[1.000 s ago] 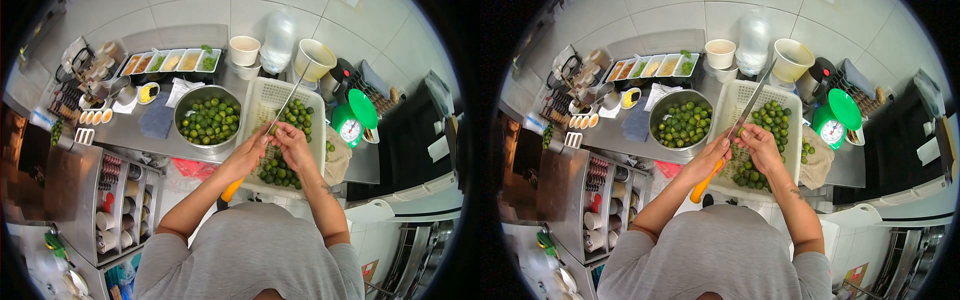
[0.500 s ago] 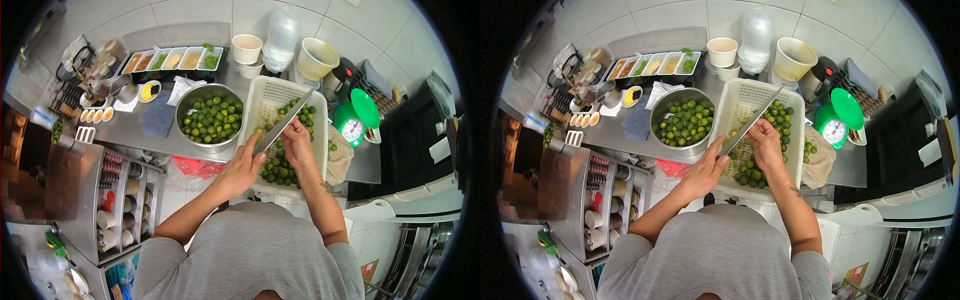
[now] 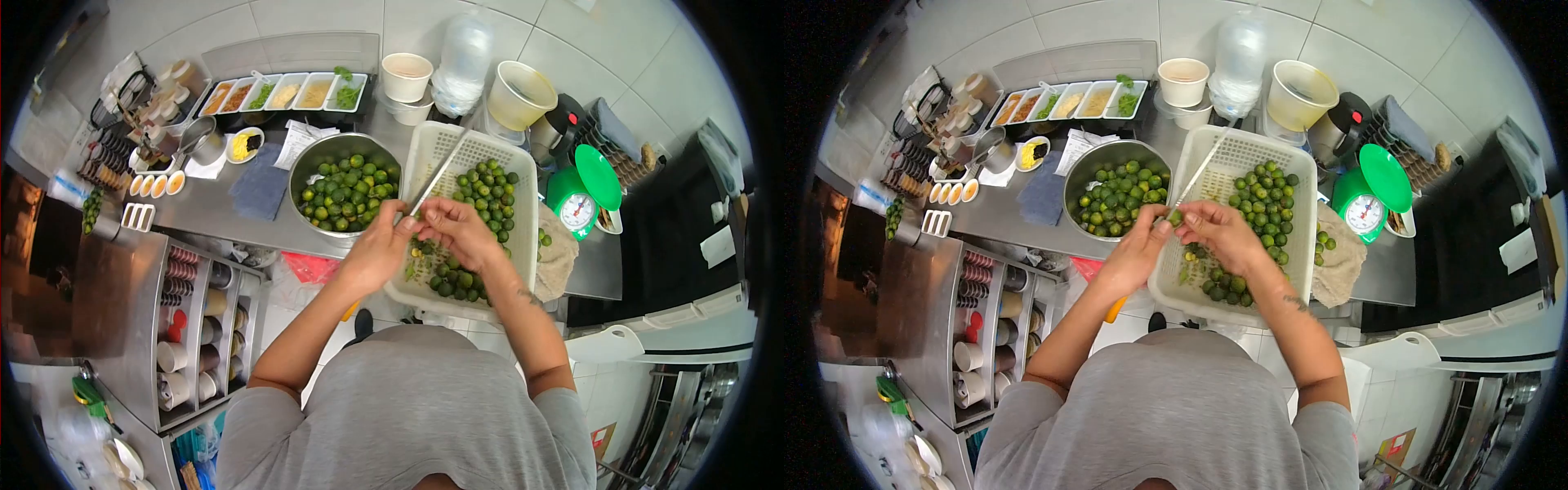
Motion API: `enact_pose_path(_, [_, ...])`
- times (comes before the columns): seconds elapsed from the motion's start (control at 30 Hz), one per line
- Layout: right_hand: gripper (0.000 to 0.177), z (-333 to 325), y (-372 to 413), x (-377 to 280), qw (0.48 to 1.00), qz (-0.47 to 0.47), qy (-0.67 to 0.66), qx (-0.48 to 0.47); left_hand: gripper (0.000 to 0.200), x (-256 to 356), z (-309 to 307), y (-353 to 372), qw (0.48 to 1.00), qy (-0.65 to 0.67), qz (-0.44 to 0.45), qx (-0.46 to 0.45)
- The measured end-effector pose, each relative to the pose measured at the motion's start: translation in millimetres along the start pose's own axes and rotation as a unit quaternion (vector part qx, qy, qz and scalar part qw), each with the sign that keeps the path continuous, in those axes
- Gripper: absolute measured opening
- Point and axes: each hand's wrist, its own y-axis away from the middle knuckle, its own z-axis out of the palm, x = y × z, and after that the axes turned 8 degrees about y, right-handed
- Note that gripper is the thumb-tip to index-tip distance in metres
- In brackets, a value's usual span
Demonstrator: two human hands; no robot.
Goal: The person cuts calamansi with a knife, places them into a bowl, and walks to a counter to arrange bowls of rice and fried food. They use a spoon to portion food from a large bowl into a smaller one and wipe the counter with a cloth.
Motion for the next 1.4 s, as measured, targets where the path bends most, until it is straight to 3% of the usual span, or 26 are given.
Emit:
enact_pose_path(0.03, [0.026, -10.7, -5.7, -8.8, 0.999, 0.012, 0.039, -0.025, 0.043, -2.0, -4.9, 0.2, 1.0, -0.003, 0.007, 0.02])
enact_pose_path(0.1, [0.03, -51.5, -28.3, -10.9, 0.971, -0.048, 0.218, 0.086, 0.045, -6.7, -16.7, 1.0, 0.998, -0.012, 0.02, 0.06])
enact_pose_path(0.17, [0.031, -91.3, -46.7, -3.5, 0.899, -0.065, 0.414, 0.124, 0.05, -12.4, -31.6, 0.2, 0.996, -0.017, 0.006, 0.089])
enact_pose_path(0.27, [0.028, -84.6, -51.6, 9.4, 0.814, -0.099, 0.57, 0.055, 0.059, -23.8, -41.9, -5.1, 0.987, -0.044, 0.009, 0.153])
enact_pose_path(0.37, [0.031, -79.7, -54.2, 43.2, 0.671, -0.174, 0.72, 0.005, 0.067, -21.4, -42.8, -4.0, 0.986, -0.037, 0.006, 0.163])
enact_pose_path(0.47, [0.034, -82.2, -57.6, 57.5, 0.68, -0.132, 0.721, 0.027, 0.065, -16.7, -39.3, 2.3, 0.991, -0.008, 0.022, 0.129])
enact_pose_path(0.5, [0.033, -80.5, -56.1, 53.1, 0.816, -0.083, 0.571, 0.035, 0.064, -15.9, -37.7, 4.1, 0.994, 0.02, 0.018, 0.105])
enact_pose_path(0.53, [0.032, -75.4, -51.3, 41.1, 0.916, -0.029, 0.398, 0.04, 0.063, -15.6, -35.8, 5.9, 0.996, 0.048, 0.013, 0.08])
enact_pose_path(0.57, [0.031, -70.5, -44.1, 29.2, 0.977, 0.028, 0.207, 0.043, 0.061, -13.2, -32.8, 8.3, 0.996, 0.071, 0.008, 0.058])
enact_pose_path(0.6, [0.03, -56.6, -30.5, 9.9, 0.997, 0.045, 0.048, 0.031, 0.06, -10.8, -29.8, 10.7, 0.995, 0.095, 0.002, 0.037])
enact_pose_path(0.67, [0.03, -45.2, -14.6, -5.8, 0.999, 0.035, 0.006, 0.027, 0.058, -0.7, -22.2, 14.9, 0.988, 0.151, -0.025, -0.011])
enact_pose_path(0.9, [0.034, -33.1, 10.1, -9.0, 0.997, -0.039, -0.038, 0.061, 0.057, -8.2, 6.5, 10.1, 0.989, 0.114, 0.03, -0.09])
enact_pose_path(1.23, [0.029, -30.3, 22.6, -5.8, 0.986, -0.087, 0.067, 0.124, 0.061, -5.5, 14.9, 6.3, 0.985, 0.127, 0.031, -0.115])
enact_pose_path(1.4, [0.031, -28.4, 20.6, -4.5, 0.974, -0.103, 0.155, 0.132, 0.06, -8.8, 20.2, 6.3, 0.99, 0.066, 0.065, -0.105])
